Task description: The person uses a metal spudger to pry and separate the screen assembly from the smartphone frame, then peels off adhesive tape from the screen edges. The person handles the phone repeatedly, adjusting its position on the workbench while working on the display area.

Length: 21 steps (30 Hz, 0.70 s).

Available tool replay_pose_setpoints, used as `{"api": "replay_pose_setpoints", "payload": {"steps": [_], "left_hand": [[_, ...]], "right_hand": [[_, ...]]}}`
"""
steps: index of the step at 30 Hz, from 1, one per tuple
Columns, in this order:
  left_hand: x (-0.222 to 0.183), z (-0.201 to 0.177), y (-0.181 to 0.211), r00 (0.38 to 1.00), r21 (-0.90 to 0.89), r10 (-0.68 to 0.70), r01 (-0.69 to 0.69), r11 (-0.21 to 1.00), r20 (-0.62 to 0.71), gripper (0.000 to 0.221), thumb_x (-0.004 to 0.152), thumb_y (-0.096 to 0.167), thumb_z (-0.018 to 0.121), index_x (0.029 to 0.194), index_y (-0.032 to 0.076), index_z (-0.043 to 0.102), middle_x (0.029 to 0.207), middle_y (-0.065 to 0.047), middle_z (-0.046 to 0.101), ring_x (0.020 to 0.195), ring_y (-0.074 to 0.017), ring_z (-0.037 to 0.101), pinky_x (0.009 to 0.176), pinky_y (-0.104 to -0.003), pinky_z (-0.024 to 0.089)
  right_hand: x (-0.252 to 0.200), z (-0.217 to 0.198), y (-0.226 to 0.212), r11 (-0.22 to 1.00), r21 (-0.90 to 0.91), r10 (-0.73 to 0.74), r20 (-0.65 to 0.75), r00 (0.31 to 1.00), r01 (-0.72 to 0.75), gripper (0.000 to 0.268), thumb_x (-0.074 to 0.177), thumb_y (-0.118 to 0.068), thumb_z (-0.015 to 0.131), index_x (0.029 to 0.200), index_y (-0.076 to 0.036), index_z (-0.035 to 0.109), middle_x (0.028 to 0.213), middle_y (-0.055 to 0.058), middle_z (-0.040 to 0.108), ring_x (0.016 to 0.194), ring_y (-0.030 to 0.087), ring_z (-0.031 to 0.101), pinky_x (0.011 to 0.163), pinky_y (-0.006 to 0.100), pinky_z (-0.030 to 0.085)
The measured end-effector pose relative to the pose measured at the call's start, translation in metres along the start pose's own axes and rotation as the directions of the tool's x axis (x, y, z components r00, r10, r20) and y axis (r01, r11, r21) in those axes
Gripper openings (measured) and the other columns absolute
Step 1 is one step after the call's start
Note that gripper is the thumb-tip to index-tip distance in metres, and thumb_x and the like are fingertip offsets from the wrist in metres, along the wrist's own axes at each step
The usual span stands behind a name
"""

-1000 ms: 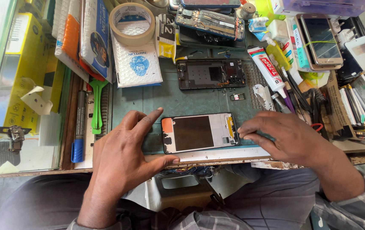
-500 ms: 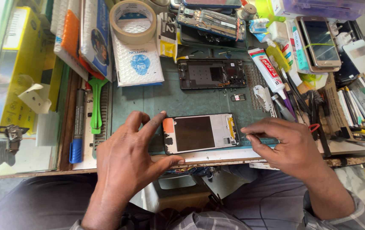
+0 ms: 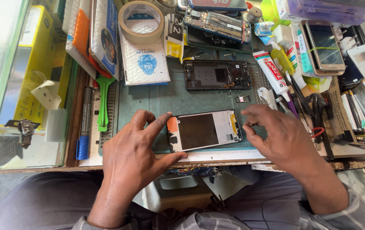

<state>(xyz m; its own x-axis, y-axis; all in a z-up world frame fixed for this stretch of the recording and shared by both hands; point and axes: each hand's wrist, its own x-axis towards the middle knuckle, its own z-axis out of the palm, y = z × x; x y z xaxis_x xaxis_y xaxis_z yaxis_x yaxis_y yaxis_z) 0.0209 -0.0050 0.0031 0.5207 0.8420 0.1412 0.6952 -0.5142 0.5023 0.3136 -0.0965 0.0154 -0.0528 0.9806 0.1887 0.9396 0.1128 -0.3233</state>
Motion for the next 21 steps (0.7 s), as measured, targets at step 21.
{"api": "replay_pose_setpoints", "payload": {"steps": [21], "left_hand": [[0.0, 0.004, -0.001, 0.999, -0.019, -0.035, 0.034, 0.999, -0.014, 0.084, 0.054, 0.055, 0.091, 0.128, 0.02, 0.071, 0.11, -0.003, 0.065, 0.088, -0.0255, 0.069, 0.063, -0.042, 0.055]], "right_hand": [[-0.006, -0.005, 0.008, 0.995, 0.062, -0.07, -0.043, 0.997, 0.072, 0.033, 0.087, -0.015, 0.077, 0.113, -0.006, 0.06, 0.1, 0.009, 0.077, 0.085, 0.022, 0.079, 0.07, 0.032, 0.062]]}}
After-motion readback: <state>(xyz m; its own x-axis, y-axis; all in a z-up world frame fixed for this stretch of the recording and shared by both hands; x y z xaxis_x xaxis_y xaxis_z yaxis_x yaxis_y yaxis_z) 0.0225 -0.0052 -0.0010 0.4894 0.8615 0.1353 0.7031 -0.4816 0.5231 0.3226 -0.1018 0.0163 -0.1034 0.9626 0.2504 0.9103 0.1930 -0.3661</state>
